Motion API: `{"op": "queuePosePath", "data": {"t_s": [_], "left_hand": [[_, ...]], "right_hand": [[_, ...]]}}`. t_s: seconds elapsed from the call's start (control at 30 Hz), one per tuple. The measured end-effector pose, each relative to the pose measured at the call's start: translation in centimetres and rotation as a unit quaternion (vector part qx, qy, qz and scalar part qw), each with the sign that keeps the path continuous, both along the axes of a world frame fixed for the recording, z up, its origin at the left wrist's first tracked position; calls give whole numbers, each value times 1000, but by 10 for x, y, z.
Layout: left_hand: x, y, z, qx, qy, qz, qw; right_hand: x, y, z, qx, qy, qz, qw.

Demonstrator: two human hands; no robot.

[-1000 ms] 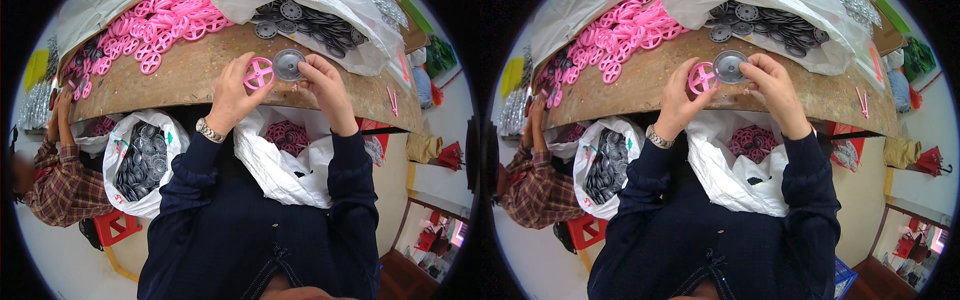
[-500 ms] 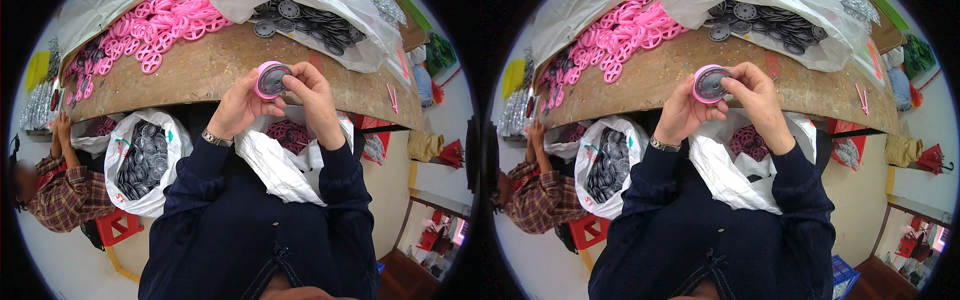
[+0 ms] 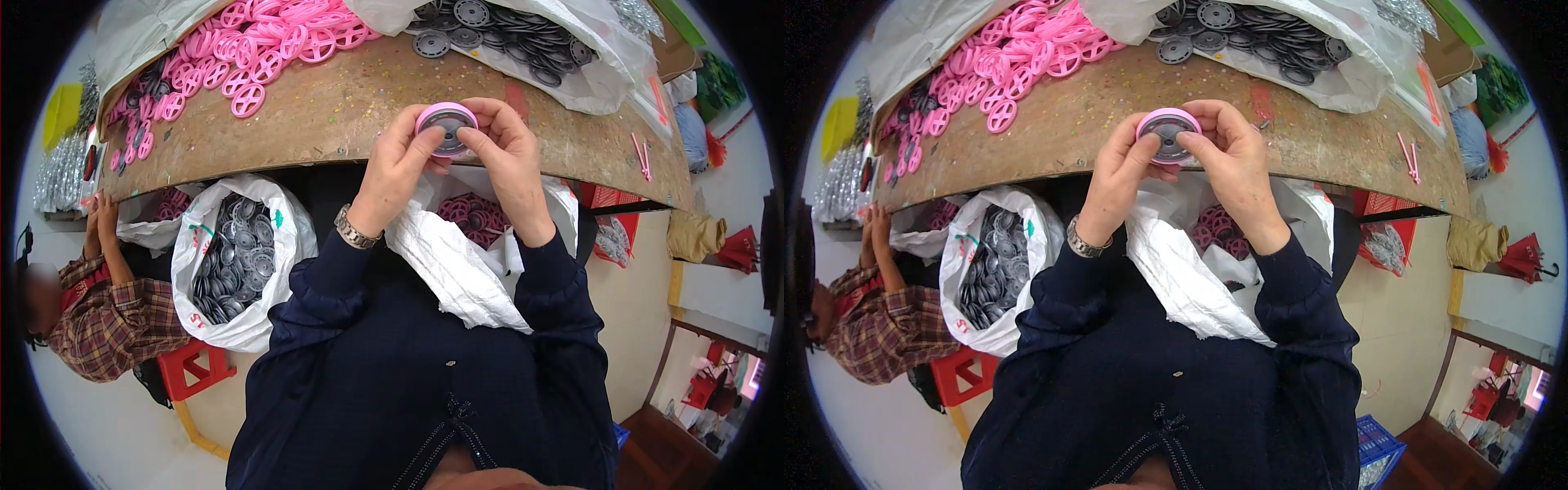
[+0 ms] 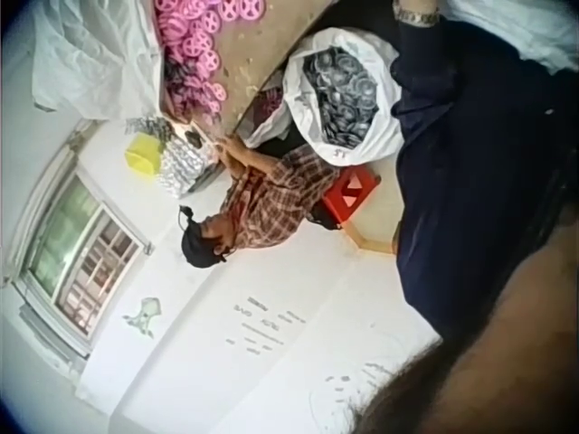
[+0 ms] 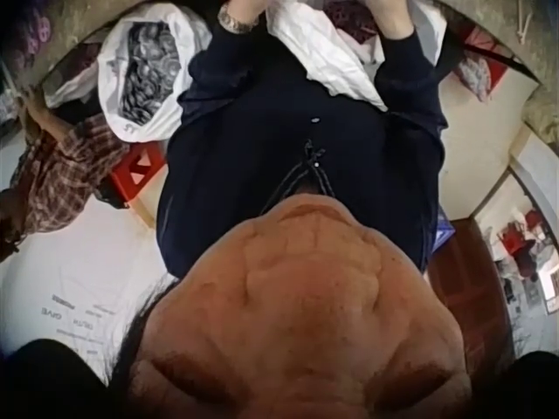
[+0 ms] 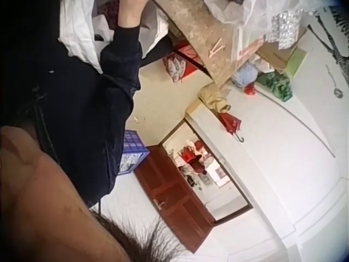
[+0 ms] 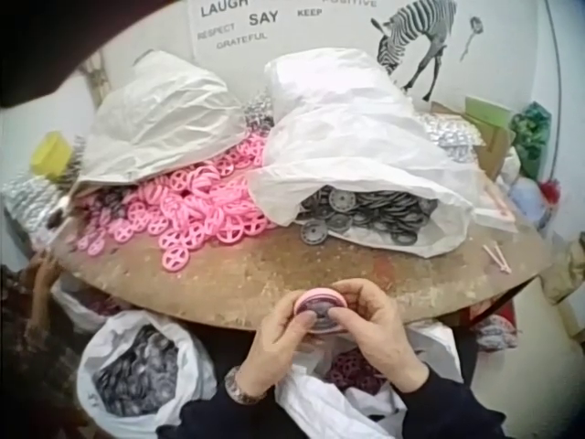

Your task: Assemble circular plastic toy components by joining pink and grey parts together at a workbench.

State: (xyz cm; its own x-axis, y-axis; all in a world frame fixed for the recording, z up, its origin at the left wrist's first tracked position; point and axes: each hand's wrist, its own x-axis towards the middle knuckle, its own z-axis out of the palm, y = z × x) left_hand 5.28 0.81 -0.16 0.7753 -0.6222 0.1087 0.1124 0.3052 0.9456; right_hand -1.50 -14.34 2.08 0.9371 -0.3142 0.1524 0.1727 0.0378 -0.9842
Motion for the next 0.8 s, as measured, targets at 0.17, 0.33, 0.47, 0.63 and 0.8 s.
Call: {"op": "queuePosePath", "data": {"t_s": [0.17,0.33,0.47,0.63,0.8], "left_hand": [[2,4,-4,54,-68,3,996],[-6,2,-5,85,-137,37,986],[-15,-1,-5,111,-175,71,976],[-11,-4,4,117,-147,42,981],[-12,-4,-2,101,-106,36,989]], "right_hand": [[-4,-5,-1,17,39,56,997],[-7,-6,-12,-8,36,45,998],[-8,-4,-18,-76,11,8,997],[-4,-7,-24,12,17,4,1000],[-2,-7,-13,60,39,17,997]]}}
